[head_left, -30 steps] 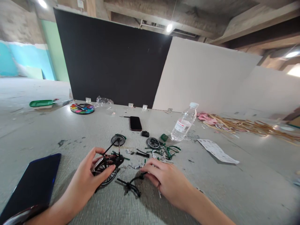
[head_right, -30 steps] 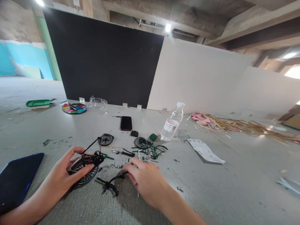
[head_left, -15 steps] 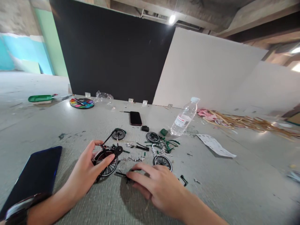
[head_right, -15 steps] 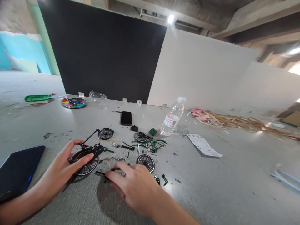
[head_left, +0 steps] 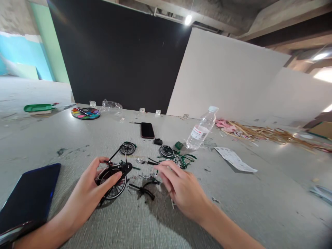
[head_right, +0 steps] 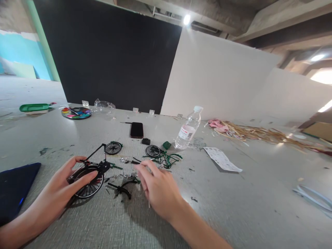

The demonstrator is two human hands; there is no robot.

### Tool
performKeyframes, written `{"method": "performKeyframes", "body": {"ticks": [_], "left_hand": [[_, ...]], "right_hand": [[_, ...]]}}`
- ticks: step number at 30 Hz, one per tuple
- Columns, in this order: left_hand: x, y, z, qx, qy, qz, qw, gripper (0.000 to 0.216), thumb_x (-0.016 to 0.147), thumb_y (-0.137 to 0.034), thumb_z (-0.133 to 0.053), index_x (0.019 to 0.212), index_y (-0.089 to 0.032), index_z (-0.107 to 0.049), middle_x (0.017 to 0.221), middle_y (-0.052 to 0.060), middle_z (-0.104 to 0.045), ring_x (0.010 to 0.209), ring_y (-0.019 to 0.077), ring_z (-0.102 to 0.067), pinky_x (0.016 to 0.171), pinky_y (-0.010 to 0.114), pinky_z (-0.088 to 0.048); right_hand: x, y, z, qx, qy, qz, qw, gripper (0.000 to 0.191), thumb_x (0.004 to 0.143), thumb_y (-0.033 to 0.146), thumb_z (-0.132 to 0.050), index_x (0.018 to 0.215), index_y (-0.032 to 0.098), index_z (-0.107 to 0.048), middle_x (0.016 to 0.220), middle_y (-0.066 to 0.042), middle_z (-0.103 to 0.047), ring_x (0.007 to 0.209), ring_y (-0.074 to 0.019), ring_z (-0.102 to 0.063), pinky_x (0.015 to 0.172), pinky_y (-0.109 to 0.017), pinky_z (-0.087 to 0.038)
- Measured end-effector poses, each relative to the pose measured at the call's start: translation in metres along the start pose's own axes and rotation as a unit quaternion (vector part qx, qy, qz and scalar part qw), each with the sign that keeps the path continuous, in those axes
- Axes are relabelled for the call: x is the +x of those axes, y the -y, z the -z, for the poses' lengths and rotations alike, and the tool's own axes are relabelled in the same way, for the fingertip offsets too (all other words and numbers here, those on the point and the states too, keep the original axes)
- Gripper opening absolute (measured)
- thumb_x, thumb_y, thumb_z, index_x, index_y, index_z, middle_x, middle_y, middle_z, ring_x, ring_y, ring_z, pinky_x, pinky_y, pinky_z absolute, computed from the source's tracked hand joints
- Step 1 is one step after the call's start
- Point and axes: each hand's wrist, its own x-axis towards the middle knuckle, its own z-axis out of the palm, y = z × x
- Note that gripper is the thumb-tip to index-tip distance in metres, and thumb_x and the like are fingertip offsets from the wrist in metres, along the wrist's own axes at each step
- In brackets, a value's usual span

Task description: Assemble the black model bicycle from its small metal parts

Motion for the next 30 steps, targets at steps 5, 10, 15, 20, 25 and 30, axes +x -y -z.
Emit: {"method": "performKeyframes", "body": {"ticks": [5,10,15,20,25,30], "left_hand": [[0.000,-0.004,0.001,0.029,-0.007,0.001,1.000,0.054,0.078,-0.061,-0.066,0.112,-0.023,-0.050,0.093,0.006,-0.073,0.080,0.0258,-0.067,0.065,0.032,-0.053],[-0.001,-0.003,0.001,0.015,0.003,0.016,1.000,0.057,0.078,-0.061,-0.066,0.117,-0.023,-0.048,0.087,0.004,-0.073,0.077,0.0269,-0.068,0.062,0.032,-0.052],[0.000,-0.002,-0.001,0.007,-0.010,0.010,1.000,0.053,0.078,-0.057,-0.067,0.115,-0.022,-0.051,0.088,0.005,-0.074,0.079,0.0272,-0.070,0.063,0.032,-0.053],[0.000,-0.006,-0.001,-0.002,-0.004,0.005,1.000,0.051,0.078,-0.056,-0.067,0.112,-0.022,-0.050,0.086,0.005,-0.073,0.079,0.0266,-0.069,0.064,0.032,-0.052],[0.002,-0.004,0.000,0.002,-0.036,-0.007,0.999,0.045,0.081,-0.054,-0.065,0.109,-0.022,-0.051,0.094,0.005,-0.072,0.086,0.0255,-0.066,0.070,0.033,-0.050],[0.003,-0.004,-0.001,-0.015,-0.056,-0.010,0.998,0.038,0.084,-0.053,-0.061,0.105,-0.022,-0.052,0.096,0.005,-0.071,0.093,0.0248,-0.066,0.078,0.033,-0.050]], "right_hand": [[0.000,-0.018,-0.011,-0.076,0.042,-0.012,0.996,0.073,0.074,-0.003,-0.039,0.145,0.016,-0.047,0.149,-0.013,-0.050,0.100,-0.0261,-0.070,0.072,-0.038,-0.056],[-0.003,-0.021,-0.019,-0.080,0.050,0.009,0.995,0.068,0.078,-0.001,-0.042,0.143,0.014,-0.049,0.145,-0.014,-0.054,0.107,-0.0296,-0.068,0.075,-0.042,-0.058],[-0.004,-0.021,-0.020,-0.062,0.018,0.013,0.998,0.059,0.084,0.002,-0.042,0.140,0.019,-0.052,0.138,-0.014,-0.058,0.091,-0.0233,-0.069,0.069,-0.035,-0.055],[-0.002,-0.020,-0.018,-0.042,0.015,0.008,0.999,0.045,0.092,0.007,-0.039,0.130,0.023,-0.057,0.131,-0.012,-0.061,0.082,-0.0195,-0.068,0.066,-0.032,-0.052],[-0.001,-0.019,-0.018,-0.035,0.035,0.001,0.999,0.038,0.100,0.016,-0.035,0.130,0.021,-0.057,0.135,-0.013,-0.058,0.084,-0.0206,-0.069,0.070,-0.034,-0.053],[-0.002,-0.022,-0.020,-0.053,0.036,0.001,0.998,0.040,0.098,0.015,-0.036,0.131,0.021,-0.057,0.138,-0.013,-0.057,0.085,-0.0223,-0.071,0.070,-0.037,-0.055]]}}
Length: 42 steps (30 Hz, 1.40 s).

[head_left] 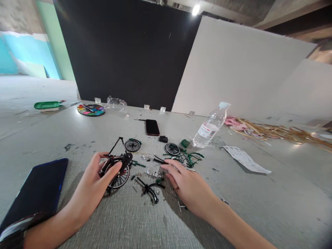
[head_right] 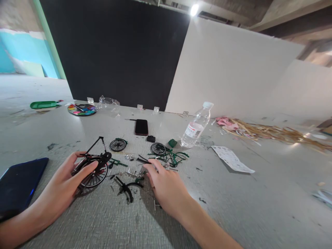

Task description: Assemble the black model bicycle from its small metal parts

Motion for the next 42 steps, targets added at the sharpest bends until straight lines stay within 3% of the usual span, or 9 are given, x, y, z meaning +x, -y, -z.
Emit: {"method": "performKeyframes", "body": {"ticks": [5,8,10,12,17,24,33,39,42], "left_hand": [[0.000,-0.006,-0.001,-0.015,-0.005,0.020,1.000,0.035,0.082,-0.051,-0.060,0.099,-0.021,-0.054,0.080,0.001,-0.066,0.086,0.0250,-0.067,0.073,0.032,-0.052],[-0.001,-0.005,-0.003,-0.043,-0.004,0.024,0.999,0.037,0.085,-0.055,-0.057,0.100,-0.022,-0.054,0.078,0.000,-0.067,0.078,0.0226,-0.066,0.066,0.029,-0.051],[-0.001,-0.003,-0.004,-0.065,0.003,0.018,0.998,0.035,0.088,-0.055,-0.054,0.102,-0.023,-0.053,0.086,0.001,-0.070,0.077,0.0206,-0.065,0.065,0.029,-0.050],[0.000,0.000,-0.005,-0.074,0.006,0.007,0.997,0.033,0.090,-0.054,-0.053,0.101,-0.023,-0.053,0.092,0.002,-0.070,0.078,0.0197,-0.064,0.069,0.029,-0.050],[0.001,0.001,-0.005,-0.061,0.007,-0.003,0.998,0.032,0.091,-0.054,-0.052,0.097,-0.023,-0.052,0.087,0.001,-0.065,0.082,0.0197,-0.060,0.074,0.030,-0.048],[-0.002,-0.006,-0.004,-0.065,0.010,0.010,0.998,0.032,0.091,-0.055,-0.050,0.096,-0.023,-0.050,0.076,-0.002,-0.058,0.073,0.0169,-0.055,0.068,0.026,-0.050],[0.000,-0.003,-0.003,-0.048,0.009,0.010,0.999,0.033,0.092,-0.055,-0.049,0.098,-0.023,-0.051,0.080,-0.002,-0.062,0.076,0.0169,-0.058,0.068,0.026,-0.049],[0.001,0.004,-0.001,-0.032,0.047,0.002,0.998,0.035,0.087,-0.050,-0.063,0.105,-0.022,-0.051,0.089,0.001,-0.069,0.084,0.0189,-0.064,0.071,0.028,-0.050],[0.000,0.003,0.000,-0.040,0.061,0.008,0.997,0.038,0.085,-0.049,-0.065,0.107,-0.022,-0.050,0.085,0.000,-0.070,0.079,0.0192,-0.065,0.067,0.028,-0.051]], "right_hand": [[0.000,0.009,0.011,-0.031,-0.036,0.005,0.999,0.040,0.100,0.018,-0.036,0.132,0.019,-0.059,0.144,-0.017,-0.052,0.081,-0.0218,-0.071,0.064,-0.035,-0.054],[-0.003,0.028,0.023,-0.033,-0.054,0.055,0.996,0.037,0.103,0.029,-0.036,0.129,0.023,-0.061,0.139,-0.012,-0.058,0.074,-0.0181,-0.070,0.056,-0.032,-0.051],[-0.005,0.042,0.029,-0.036,-0.031,0.125,0.991,0.037,0.103,0.032,-0.036,0.132,0.027,-0.059,0.135,-0.010,-0.061,0.068,-0.0162,-0.069,0.051,-0.030,-0.048],[-0.007,0.053,0.029,-0.050,0.006,0.151,0.987,0.035,0.101,0.032,-0.041,0.131,0.029,-0.059,0.133,-0.008,-0.064,0.062,-0.0158,-0.068,0.047,-0.031,-0.045],[-0.007,0.054,0.019,-0.080,0.032,0.135,0.987,0.038,0.101,0.030,-0.042,0.137,0.027,-0.054,0.137,-0.004,-0.062,0.065,-0.0172,-0.070,0.046,-0.034,-0.045],[-0.007,0.045,0.013,-0.100,0.016,0.121,0.987,0.043,0.098,0.028,-0.043,0.140,0.024,-0.052,0.141,-0.006,-0.059,0.062,-0.0189,-0.071,0.044,-0.035,-0.045],[-0.006,0.045,0.012,-0.072,0.022,0.103,0.992,0.044,0.099,0.027,-0.041,0.141,0.026,-0.052,0.146,-0.005,-0.055,0.068,-0.0200,-0.073,0.048,-0.035,-0.048],[-0.005,0.046,0.013,-0.062,0.024,0.102,0.993,0.043,0.099,0.028,-0.040,0.141,0.025,-0.051,0.145,-0.005,-0.055,0.070,-0.0199,-0.073,0.048,-0.035,-0.049],[-0.005,0.047,0.015,-0.066,0.019,0.109,0.992,0.042,0.099,0.026,-0.041,0.139,0.024,-0.053,0.144,-0.005,-0.057,0.071,-0.0204,-0.073,0.047,-0.036,-0.049]]}}
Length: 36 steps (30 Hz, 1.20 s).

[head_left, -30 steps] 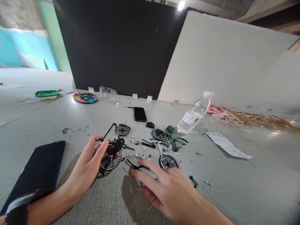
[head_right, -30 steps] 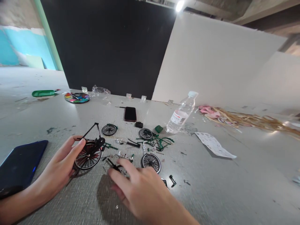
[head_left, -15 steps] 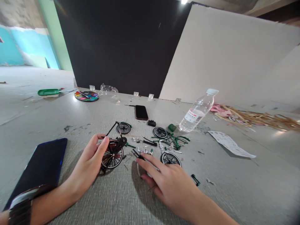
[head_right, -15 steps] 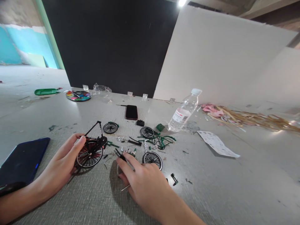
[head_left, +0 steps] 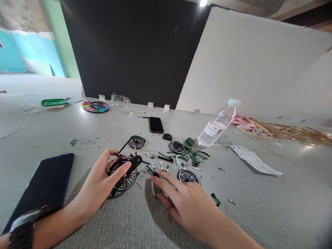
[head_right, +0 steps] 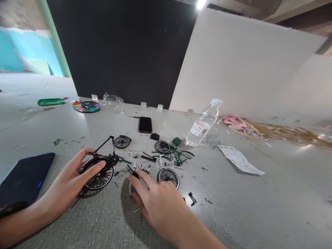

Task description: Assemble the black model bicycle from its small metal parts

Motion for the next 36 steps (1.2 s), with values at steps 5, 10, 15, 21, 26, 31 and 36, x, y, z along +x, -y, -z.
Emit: {"method": "performKeyframes", "body": {"ticks": [5,10,15,21,26,31,36], "left_hand": [[-0.003,-0.005,-0.001,0.000,0.029,-0.004,1.000,0.038,0.080,-0.045,-0.069,0.102,-0.022,-0.047,0.084,0.002,-0.072,0.071,0.0172,-0.063,0.059,0.025,-0.049],[-0.003,-0.007,-0.001,0.017,0.034,-0.005,0.999,0.043,0.079,-0.042,-0.070,0.110,-0.021,-0.048,0.090,0.004,-0.073,0.077,0.0200,-0.067,0.062,0.027,-0.052],[-0.002,-0.007,-0.001,0.017,0.033,-0.007,0.999,0.041,0.081,-0.043,-0.069,0.111,-0.021,-0.052,0.094,0.006,-0.072,0.087,0.0240,-0.069,0.067,0.031,-0.055],[-0.003,-0.005,0.000,0.010,0.030,-0.011,0.999,0.037,0.082,-0.043,-0.069,0.108,-0.021,-0.054,0.096,0.005,-0.072,0.087,0.0225,-0.068,0.066,0.029,-0.055],[-0.002,-0.006,0.000,0.019,0.028,-0.015,0.999,0.035,0.083,-0.043,-0.069,0.106,-0.021,-0.055,0.095,0.003,-0.071,0.085,0.0197,-0.067,0.068,0.027,-0.055],[-0.002,-0.006,-0.001,0.014,0.028,-0.014,0.999,0.036,0.083,-0.042,-0.068,0.109,-0.021,-0.056,0.095,0.004,-0.072,0.087,0.0215,-0.069,0.068,0.028,-0.056],[-0.001,-0.007,-0.001,0.038,0.026,-0.030,0.998,0.041,0.082,-0.042,-0.068,0.116,-0.021,-0.057,0.100,0.006,-0.072,0.093,0.0234,-0.069,0.077,0.032,-0.057]], "right_hand": [[-0.002,0.000,0.001,-0.012,0.005,0.004,1.000,0.045,0.096,0.025,-0.044,0.140,0.024,-0.052,0.144,-0.006,-0.057,0.066,-0.0210,-0.073,0.045,-0.037,-0.048],[-0.002,-0.002,0.003,0.004,0.011,-0.042,0.999,0.037,0.097,0.028,-0.046,0.132,0.028,-0.057,0.135,-0.003,-0.064,0.066,-0.0207,-0.072,0.048,-0.036,-0.048],[0.000,-0.010,0.008,0.072,-0.009,-0.073,0.995,0.035,0.100,0.036,-0.045,0.131,0.028,-0.057,0.125,-0.005,-0.068,0.077,-0.0215,-0.072,0.058,-0.035,-0.052],[0.000,-0.019,0.009,0.105,-0.040,-0.102,0.988,0.031,0.100,0.037,-0.047,0.122,0.026,-0.063,0.118,-0.007,-0.068,0.078,-0.0199,-0.071,0.062,-0.032,-0.051],[0.001,-0.020,0.010,0.144,-0.020,-0.097,0.985,0.027,0.102,0.036,-0.043,0.113,0.027,-0.065,0.114,-0.005,-0.068,0.082,-0.0191,-0.069,0.066,-0.031,-0.050],[0.002,-0.022,0.010,0.146,-0.003,-0.094,0.985,0.027,0.102,0.030,-0.041,0.112,0.026,-0.066,0.105,-0.005,-0.070,0.081,-0.0189,-0.068,0.063,-0.030,-0.047],[0.001,-0.021,0.008,0.133,0.006,-0.091,0.987,0.030,0.100,0.025,-0.041,0.119,0.027,-0.064,0.103,-0.005,-0.070,0.076,-0.0181,-0.067,0.062,-0.031,-0.045]]}}
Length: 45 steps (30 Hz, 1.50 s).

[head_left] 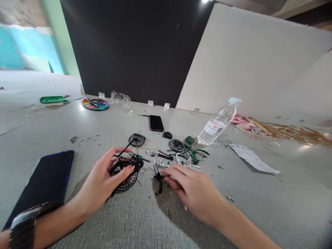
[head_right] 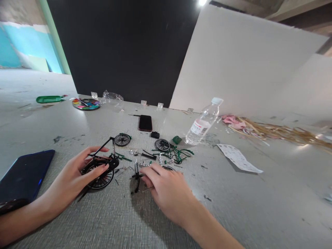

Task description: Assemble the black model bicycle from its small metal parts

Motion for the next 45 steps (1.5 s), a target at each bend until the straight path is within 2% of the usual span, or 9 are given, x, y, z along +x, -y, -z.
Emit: {"method": "performKeyframes", "body": {"ticks": [5,13,24,27,30,35,37,40,45], "left_hand": [[0.002,0.003,0.002,0.024,-0.025,-0.001,0.999,0.054,0.082,-0.043,-0.068,0.128,-0.021,-0.050,0.111,0.007,-0.070,0.103,0.0254,-0.067,0.089,0.038,-0.055],[0.003,0.012,0.001,0.117,-0.042,-0.027,0.992,0.063,0.081,-0.038,-0.068,0.136,-0.023,-0.043,0.119,0.008,-0.060,0.114,0.0277,-0.061,0.097,0.043,-0.050],[-0.002,0.017,-0.001,0.254,-0.067,-0.170,0.950,0.036,0.090,-0.031,-0.059,0.126,-0.025,-0.055,0.132,0.011,-0.050,0.125,0.0309,-0.049,0.105,0.052,-0.040],[-0.009,0.012,0.000,0.263,0.009,-0.261,0.929,0.037,0.094,-0.033,-0.059,0.131,-0.032,-0.052,0.141,0.008,-0.051,0.134,0.0301,-0.042,0.110,0.052,-0.034],[-0.016,0.009,0.001,0.267,0.100,-0.323,0.902,0.040,0.089,-0.037,-0.068,0.127,-0.033,-0.055,0.127,0.004,-0.064,0.127,0.0286,-0.050,0.114,0.052,-0.026],[-0.016,0.007,0.001,0.226,0.065,-0.265,0.935,0.027,0.095,-0.035,-0.058,0.122,-0.027,-0.061,0.101,0.005,-0.069,0.095,0.0247,-0.061,0.092,0.043,-0.045],[-0.013,0.005,0.001,0.202,0.041,-0.228,0.952,0.029,0.099,-0.033,-0.050,0.125,-0.026,-0.061,0.101,0.006,-0.068,0.094,0.0241,-0.062,0.087,0.040,-0.048],[-0.009,0.001,0.002,0.169,0.011,-0.186,0.968,0.029,0.100,-0.033,-0.045,0.119,-0.024,-0.065,0.106,0.007,-0.069,0.099,0.0234,-0.063,0.089,0.038,-0.049],[-0.009,-0.001,0.004,0.139,0.004,-0.155,0.978,0.026,0.099,-0.034,-0.049,0.112,-0.025,-0.068,0.111,0.005,-0.071,0.103,0.0234,-0.064,0.094,0.039,-0.049]], "right_hand": [[-0.001,0.003,0.001,0.009,0.010,0.037,0.999,0.043,0.095,0.016,-0.043,0.132,0.031,-0.060,0.103,-0.005,-0.069,0.067,-0.0135,-0.062,0.059,-0.027,-0.043],[-0.001,0.005,-0.003,0.026,0.016,0.023,0.999,0.030,0.097,0.019,-0.042,0.113,0.027,-0.065,0.100,-0.003,-0.069,0.077,-0.0164,-0.065,0.060,-0.029,-0.042],[-0.001,0.016,0.002,0.114,-0.054,0.086,0.988,0.031,0.096,0.013,-0.042,0.117,0.026,-0.062,0.107,-0.005,-0.069,0.083,-0.0132,-0.066,0.072,-0.026,-0.050],[0.006,0.027,0.008,0.165,-0.067,0.091,0.980,0.020,0.098,0.018,-0.044,0.111,0.024,-0.058,0.101,-0.003,-0.070,0.084,-0.0128,-0.066,0.072,-0.025,-0.050],[0.015,0.038,0.013,0.216,-0.079,0.073,0.970,0.006,0.094,0.020,-0.053,0.099,0.023,-0.056,0.090,-0.001,-0.070,0.076,-0.0126,-0.064,0.065,-0.024,-0.049],[0.041,0.045,0.024,0.237,-0.071,0.095,0.964,0.009,0.085,0.013,-0.060,0.086,0.022,-0.059,0.082,0.003,-0.070,0.069,-0.0095,-0.060,0.064,-0.022,-0.045],[0.057,0.038,0.027,0.217,-0.054,0.078,0.971,0.006,0.091,0.023,-0.058,0.096,0.022,-0.062,0.089,0.001,-0.071,0.069,-0.0108,-0.061,0.063,-0.024,-0.045],[0.089,0.019,0.022,0.146,-0.116,0.029,0.982,0.021,0.098,0.029,-0.048,0.109,0.018,-0.062,0.105,-0.006,-0.071,0.089,-0.0154,-0.065,0.075,-0.027,-0.049],[0.136,-0.004,-0.006,0.007,-0.040,0.056,0.998,0.040,0.096,0.044,-0.055,0.126,0.019,-0.063,0.129,-0.009,-0.065,0.105,-0.0223,-0.065,0.084,-0.034,-0.050]]}}
